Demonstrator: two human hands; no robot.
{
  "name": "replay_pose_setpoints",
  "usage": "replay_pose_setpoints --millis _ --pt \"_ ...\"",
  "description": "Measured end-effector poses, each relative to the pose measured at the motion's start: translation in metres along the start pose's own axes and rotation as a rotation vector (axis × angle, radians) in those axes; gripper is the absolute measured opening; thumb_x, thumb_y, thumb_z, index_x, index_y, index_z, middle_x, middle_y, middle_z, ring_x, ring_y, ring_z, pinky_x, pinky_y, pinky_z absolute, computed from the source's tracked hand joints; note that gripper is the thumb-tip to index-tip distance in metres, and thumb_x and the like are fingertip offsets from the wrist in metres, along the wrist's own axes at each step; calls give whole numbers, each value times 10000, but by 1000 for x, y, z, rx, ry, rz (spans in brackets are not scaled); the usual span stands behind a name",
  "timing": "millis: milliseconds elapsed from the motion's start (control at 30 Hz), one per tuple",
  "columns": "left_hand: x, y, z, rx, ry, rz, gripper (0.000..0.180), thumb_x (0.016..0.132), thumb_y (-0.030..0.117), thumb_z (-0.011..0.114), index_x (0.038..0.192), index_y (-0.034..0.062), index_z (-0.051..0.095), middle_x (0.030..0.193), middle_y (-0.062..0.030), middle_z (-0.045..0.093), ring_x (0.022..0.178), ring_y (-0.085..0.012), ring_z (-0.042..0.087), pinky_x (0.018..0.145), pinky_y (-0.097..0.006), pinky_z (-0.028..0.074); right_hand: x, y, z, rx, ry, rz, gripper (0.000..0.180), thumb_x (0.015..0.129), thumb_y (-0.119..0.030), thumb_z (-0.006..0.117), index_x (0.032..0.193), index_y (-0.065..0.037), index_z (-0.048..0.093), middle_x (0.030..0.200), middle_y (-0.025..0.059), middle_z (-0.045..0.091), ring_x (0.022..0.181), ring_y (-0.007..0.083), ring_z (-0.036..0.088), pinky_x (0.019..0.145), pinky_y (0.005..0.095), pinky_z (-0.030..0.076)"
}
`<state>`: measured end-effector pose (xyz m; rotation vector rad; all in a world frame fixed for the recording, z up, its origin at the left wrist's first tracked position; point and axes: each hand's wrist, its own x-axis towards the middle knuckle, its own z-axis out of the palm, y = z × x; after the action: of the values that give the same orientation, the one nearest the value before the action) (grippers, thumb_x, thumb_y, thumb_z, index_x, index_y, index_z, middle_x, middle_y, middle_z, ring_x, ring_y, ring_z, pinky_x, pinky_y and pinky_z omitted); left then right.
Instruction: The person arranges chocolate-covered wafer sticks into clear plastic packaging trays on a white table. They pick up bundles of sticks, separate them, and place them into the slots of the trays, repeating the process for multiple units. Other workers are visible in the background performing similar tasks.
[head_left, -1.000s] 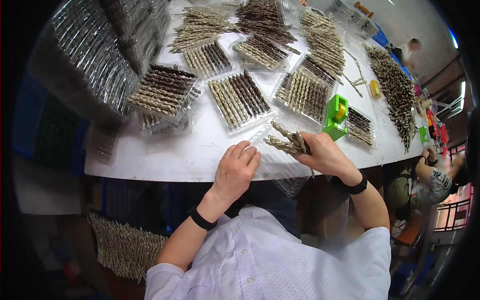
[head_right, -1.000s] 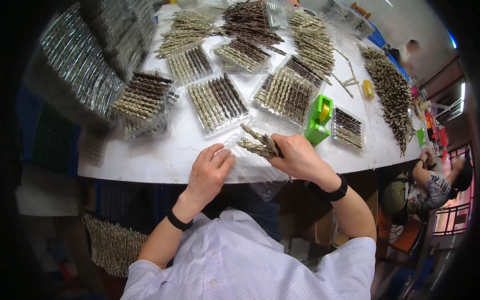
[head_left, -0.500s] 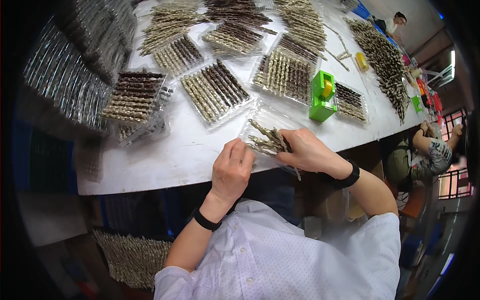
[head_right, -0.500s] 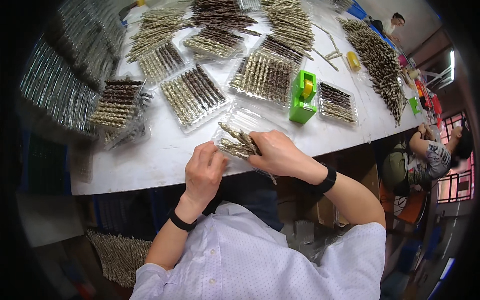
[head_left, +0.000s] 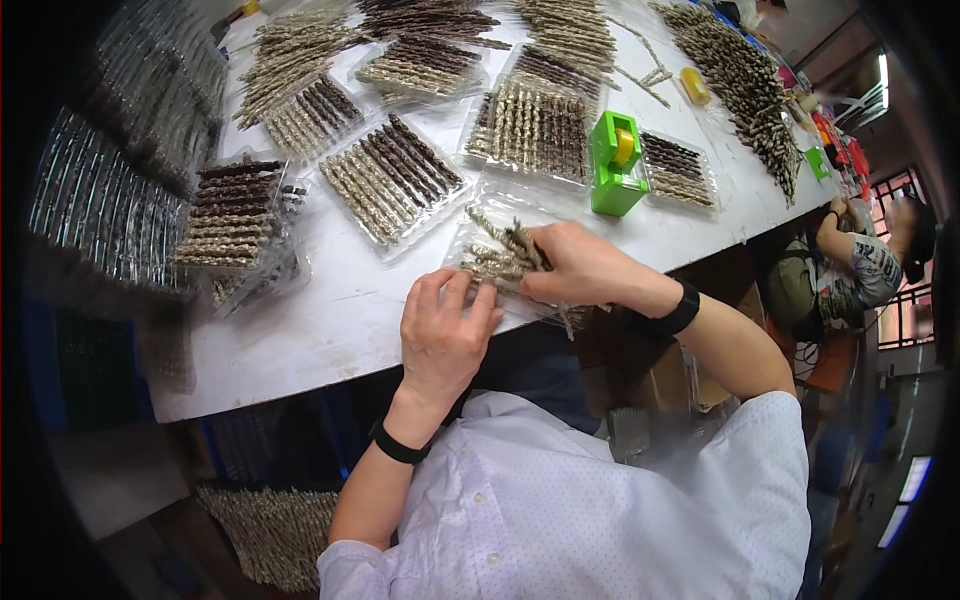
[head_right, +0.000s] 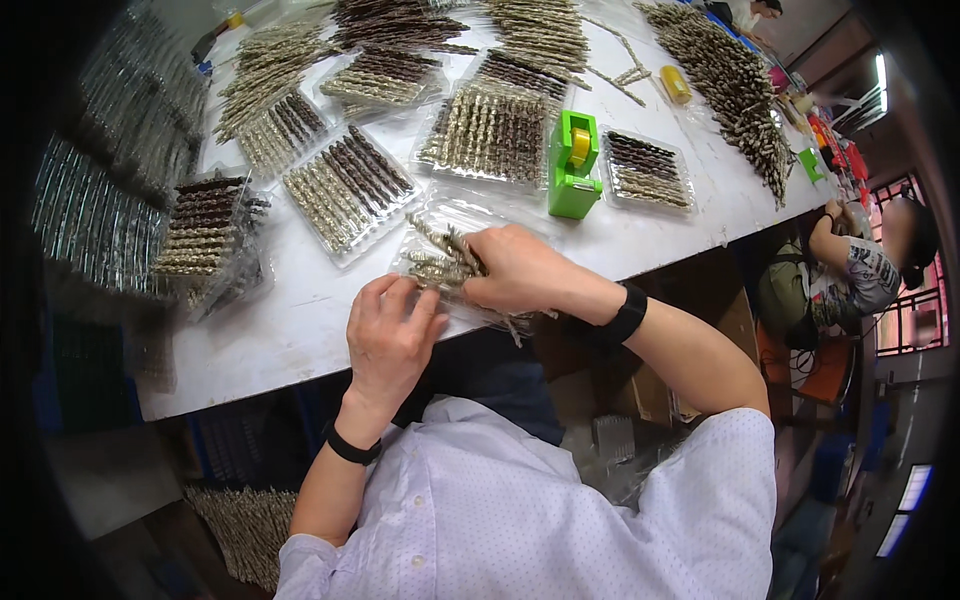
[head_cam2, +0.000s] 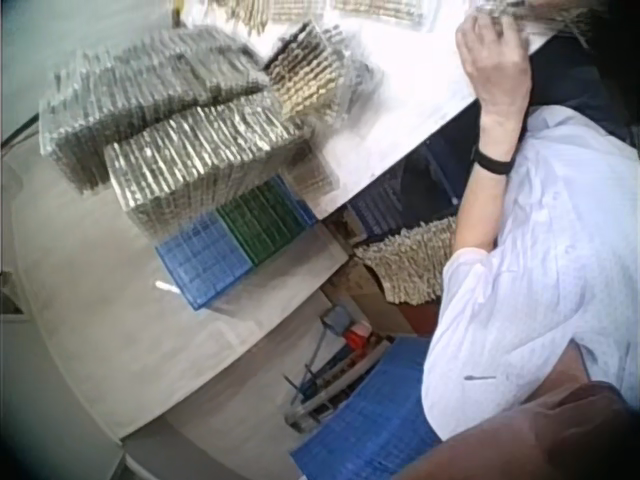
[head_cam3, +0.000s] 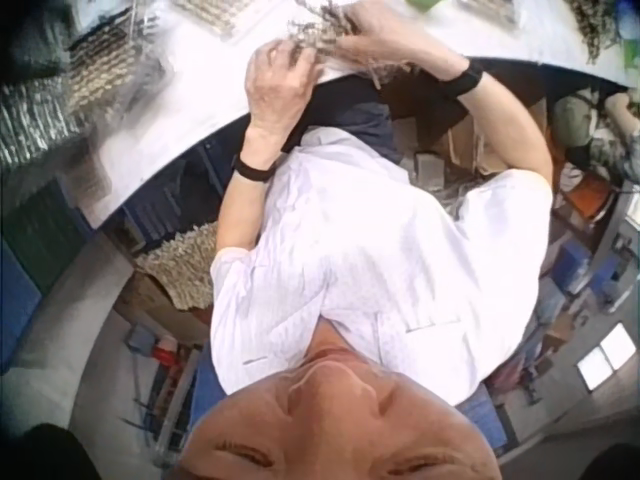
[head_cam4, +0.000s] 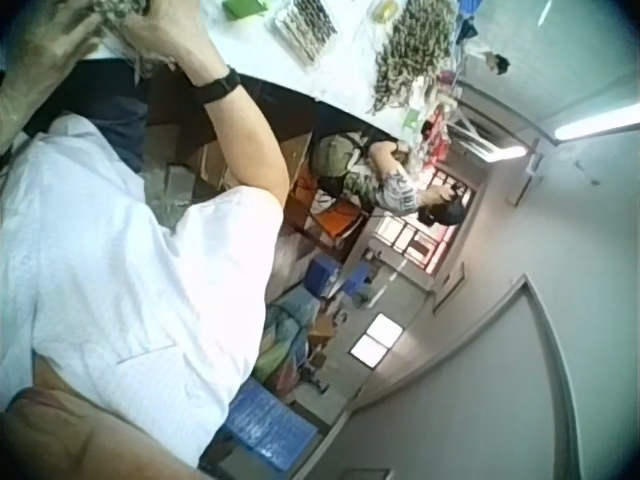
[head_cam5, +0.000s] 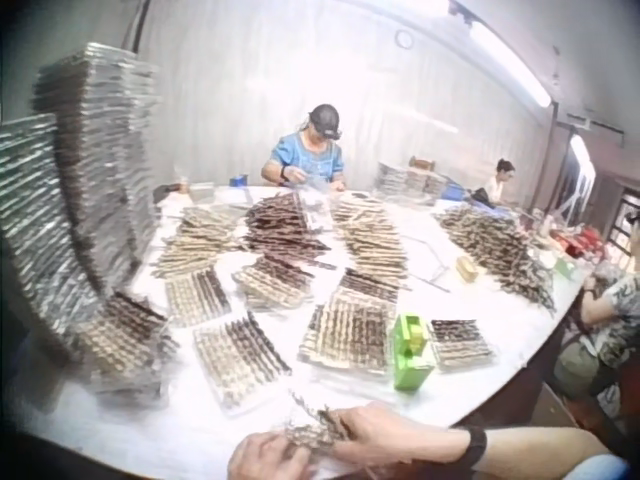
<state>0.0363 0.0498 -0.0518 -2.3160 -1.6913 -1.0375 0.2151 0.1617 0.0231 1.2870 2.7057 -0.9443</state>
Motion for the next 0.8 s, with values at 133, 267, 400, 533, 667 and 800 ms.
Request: replay_pose_setpoints --millis 133,267,400,533,667,800 --pt "3 1 -3 13 -20 8 344 710 167 799 1019 63 691 1054 -87 611 1062 -312 567 876 -441 496 -8 1 -24 263 34 90 271 740 -191 676 865 45 629 713 212 643 685 334 651 654 426 490" --pt "6 1 -2 -3 -25 27 333 709 156 799 998 35 685 1036 -103 606 1056 -318 567 871 -444 494 -18 0 -30 230 37 91 273 734 -194 685 863 42 638 714 211 643 685 336 651 657 425 493" --pt "3 -2 4 -66 -21 24 326 706 128 798 987 14 678 1003 -118 593 1035 -323 570 862 -439 502 -21 0 -22 114 32 59 280 725 -215 690 867 22 649 742 222 660 719 383 657 678 452 503" --pt "2 -1 6 -67 7 31 327 702 104 796 990 4 677 983 -121 587 1008 -320 575 843 -427 515 -12 3 -8 57 12 26 305 736 -232 712 859 38 641 721 246 632 692 405 621 664 462 485" --pt "2 -1 5 -61 12 30 330 699 98 797 990 0 676 977 -119 587 996 -319 579 835 -421 522 -1 -2 -4 -11 -5 51 306 719 -248 681 842 31 659 764 261 658 759 425 654 715 488 513" --pt "1 1 4 -51 4 26 311 715 140 782 964 -11 673 978 -115 586 1005 -302 559 874 -421 515 4 -6 -4 0 -14 47 323 709 -251 672 824 52 665 780 278 665 789 432 668 741 495 526"
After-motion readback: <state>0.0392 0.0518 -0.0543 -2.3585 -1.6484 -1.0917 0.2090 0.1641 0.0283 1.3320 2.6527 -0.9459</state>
